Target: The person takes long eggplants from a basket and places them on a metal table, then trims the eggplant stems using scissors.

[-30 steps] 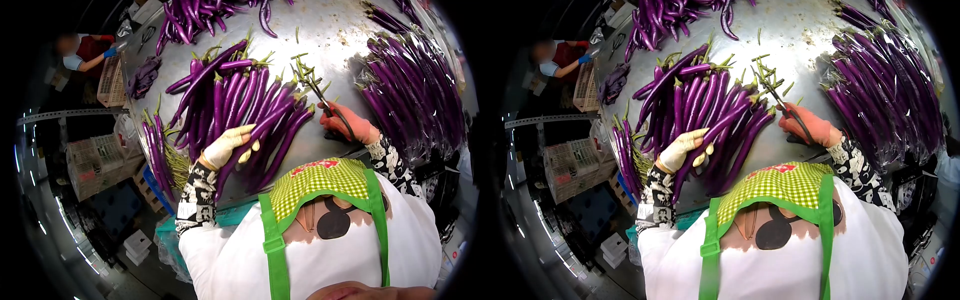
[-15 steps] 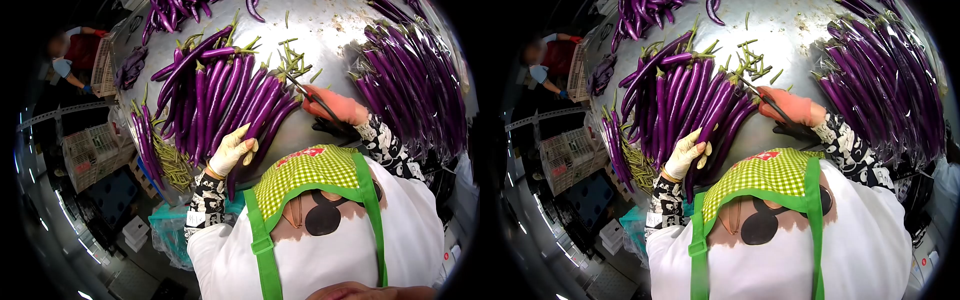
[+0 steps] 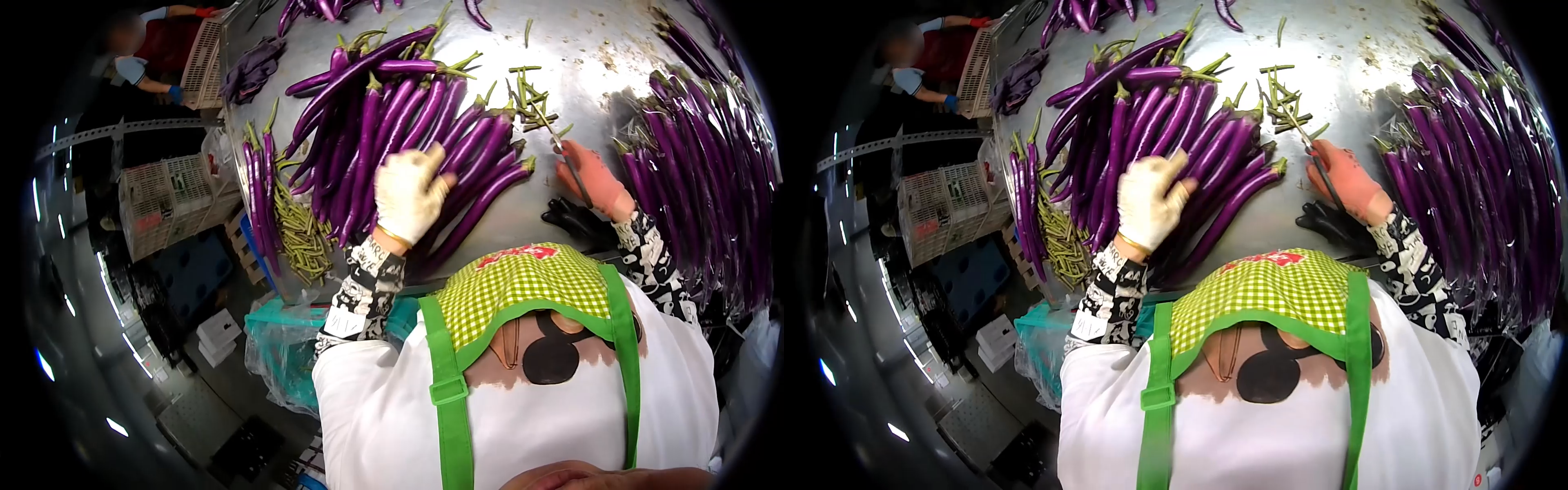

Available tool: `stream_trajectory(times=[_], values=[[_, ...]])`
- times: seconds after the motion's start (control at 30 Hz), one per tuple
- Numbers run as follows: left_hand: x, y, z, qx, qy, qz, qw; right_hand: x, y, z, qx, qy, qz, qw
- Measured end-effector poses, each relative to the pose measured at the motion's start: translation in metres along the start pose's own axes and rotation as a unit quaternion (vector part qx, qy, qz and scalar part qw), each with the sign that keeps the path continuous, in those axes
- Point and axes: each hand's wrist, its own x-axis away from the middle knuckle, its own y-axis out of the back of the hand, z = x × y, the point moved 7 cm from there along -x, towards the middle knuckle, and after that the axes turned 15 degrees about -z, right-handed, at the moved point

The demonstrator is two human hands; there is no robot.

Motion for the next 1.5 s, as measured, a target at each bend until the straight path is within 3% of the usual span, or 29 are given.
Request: stream_trajectory(times=[0.07,0.13,0.2,0.37,0.47,0.5,0.53,0.6,0.67,0.73,0.87,0.93,1.0,1.07,1.1,1.17,1.3,1.5], values=[[-0.014,0.014,0.031,-0.132,0.082,-0.104,0.983,0.002,-0.003,-0.006,-0.011,-0.021,0.012,1.000],[-0.012,0.002,0.081,-0.261,0.163,-0.106,0.945,0.003,-0.001,0.001,0.004,-0.038,0.025,0.999],[-0.010,-0.008,0.110,-0.300,0.230,-0.037,0.925,0.005,-0.002,0.000,-0.009,-0.045,0.012,0.999],[-0.008,0.002,0.119,-0.289,0.183,-0.077,0.936,0.004,0.000,0.008,-0.032,-0.040,0.028,0.998],[0.017,-0.014,0.148,-0.009,0.241,-0.131,0.962,0.007,0.003,0.018,-0.048,-0.046,0.037,0.997],[0.015,-0.007,0.126,0.206,0.381,-0.085,0.897,0.009,0.005,0.024,-0.047,-0.049,0.043,0.997],[0.017,-0.004,0.114,0.311,0.438,-0.053,0.842,0.012,0.006,0.031,-0.075,-0.071,0.057,0.993],[0.020,-0.001,0.101,0.370,0.439,0.011,0.819,0.015,0.007,0.044,-0.131,-0.113,0.085,0.981],[0.013,0.012,0.073,0.369,0.343,-0.045,0.863,0.017,-0.001,0.041,-0.180,-0.091,0.115,0.973],[0.021,0.014,0.058,0.355,0.400,0.002,0.845,0.017,-0.004,0.046,-0.222,-0.074,0.140,0.962],[0.019,0.020,0.045,0.297,0.295,0.001,0.908,0.017,-0.007,0.067,-0.330,-0.093,0.216,0.914],[0.018,0.022,0.037,0.302,0.297,0.029,0.905,0.017,-0.011,0.075,-0.390,-0.111,0.238,0.883],[0.023,0.017,0.031,0.325,0.340,0.069,0.880,0.011,-0.013,0.085,-0.385,-0.087,0.248,0.885],[0.007,0.022,0.012,0.283,0.190,0.015,0.940,0.007,-0.016,0.092,-0.382,-0.087,0.264,0.881],[0.001,0.025,0.002,0.254,0.117,-0.020,0.960,0.002,-0.017,0.092,-0.316,-0.079,0.264,0.908],[-0.003,0.025,-0.009,0.252,0.047,-0.055,0.965,0.000,-0.018,0.091,-0.348,-0.099,0.277,0.890],[0.004,0.021,-0.014,0.305,0.152,0.006,0.940,0.000,-0.016,0.098,-0.390,-0.133,0.278,0.868],[0.006,0.015,-0.014,0.371,0.207,-0.032,0.905,0.000,-0.012,0.093,-0.404,-0.133,0.271,0.864]])
